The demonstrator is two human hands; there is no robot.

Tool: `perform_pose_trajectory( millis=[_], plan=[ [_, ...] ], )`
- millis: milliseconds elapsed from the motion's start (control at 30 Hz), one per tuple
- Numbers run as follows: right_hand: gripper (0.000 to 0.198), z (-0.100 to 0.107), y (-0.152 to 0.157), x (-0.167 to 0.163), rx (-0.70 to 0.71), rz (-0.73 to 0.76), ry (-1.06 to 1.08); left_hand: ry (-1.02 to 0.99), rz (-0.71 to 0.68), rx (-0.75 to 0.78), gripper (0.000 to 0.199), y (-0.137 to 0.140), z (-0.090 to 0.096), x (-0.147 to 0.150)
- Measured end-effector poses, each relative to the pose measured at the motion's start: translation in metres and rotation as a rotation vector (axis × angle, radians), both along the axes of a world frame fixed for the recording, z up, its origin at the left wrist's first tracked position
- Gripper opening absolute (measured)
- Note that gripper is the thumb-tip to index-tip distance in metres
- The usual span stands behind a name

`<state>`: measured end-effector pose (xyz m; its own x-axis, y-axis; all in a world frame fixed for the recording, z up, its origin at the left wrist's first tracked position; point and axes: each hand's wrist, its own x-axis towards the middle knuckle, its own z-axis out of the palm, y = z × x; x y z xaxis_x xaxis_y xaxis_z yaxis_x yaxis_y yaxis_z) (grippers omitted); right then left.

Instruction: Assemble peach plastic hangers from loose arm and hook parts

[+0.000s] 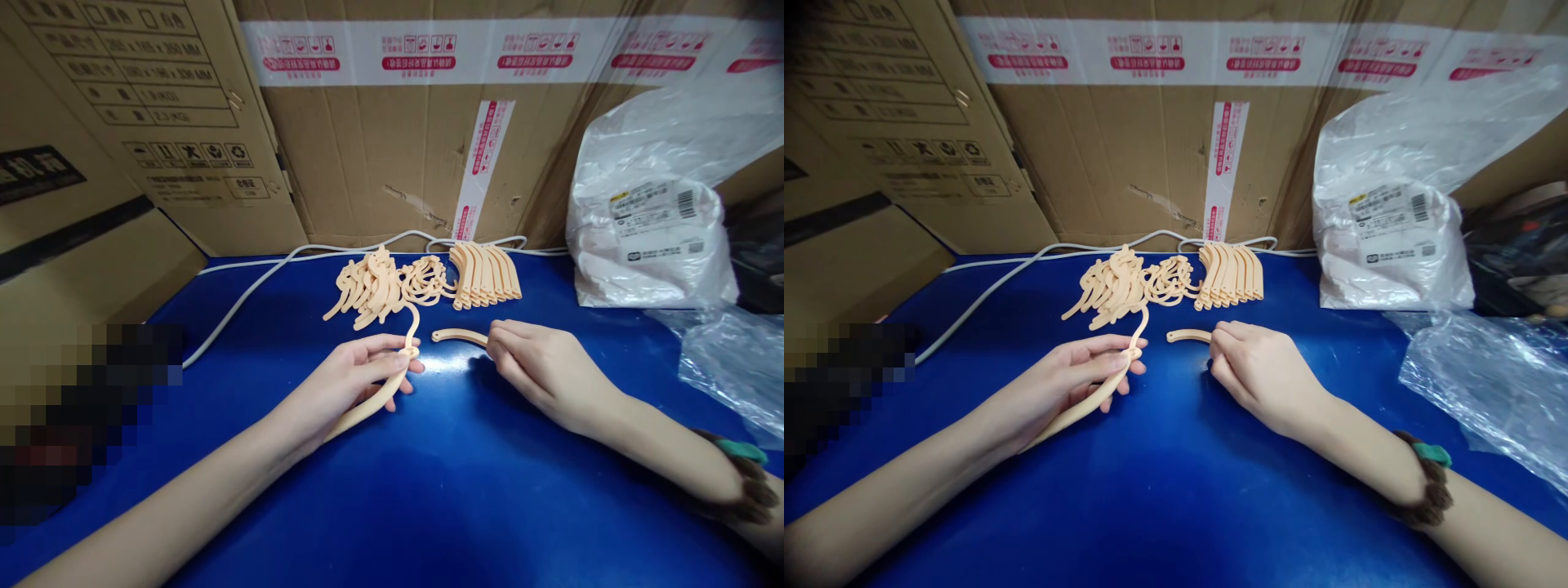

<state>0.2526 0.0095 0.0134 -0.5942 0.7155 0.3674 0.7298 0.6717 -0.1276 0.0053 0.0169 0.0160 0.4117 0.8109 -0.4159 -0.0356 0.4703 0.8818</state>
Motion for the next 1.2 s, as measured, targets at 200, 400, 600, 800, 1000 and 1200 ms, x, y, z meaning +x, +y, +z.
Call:
perform_pose_trajectory(
  millis=[200, 400, 600, 800, 1000, 1200],
  plan=[
    [0.028, -0.003, 0.002, 0.003, 0.037, -0.034, 0.003, -0.018, 0.048, -0.034, 0.016, 0.000, 0.000, -0.001],
    [0.026, -0.018, 0.007, 0.006, 0.044, -0.135, -0.116, -0.011, 0.059, -0.047, 0.017, 0.001, -0.001, -0.001],
    [0.023, -0.021, 0.008, 0.005, -0.012, -0.185, -0.106, -0.005, 0.047, -0.041, 0.019, 0.001, -0.001, -0.001],
    [0.022, -0.018, 0.004, 0.000, -0.162, -0.138, -0.027, -0.010, 0.054, -0.027, 0.020, 0.001, -0.001, 0.000],
    [0.020, -0.011, -0.003, -0.006, -0.433, -0.055, 0.224, 0.002, 0.077, -0.017, 0.020, 0.000, 0.001, 0.001],
    [0.039, 0.002, -0.011, -0.010, -0.656, -0.059, 0.319, 0.004, 0.097, -0.036, 0.021, -0.002, 0.004, 0.002]
  ],
)
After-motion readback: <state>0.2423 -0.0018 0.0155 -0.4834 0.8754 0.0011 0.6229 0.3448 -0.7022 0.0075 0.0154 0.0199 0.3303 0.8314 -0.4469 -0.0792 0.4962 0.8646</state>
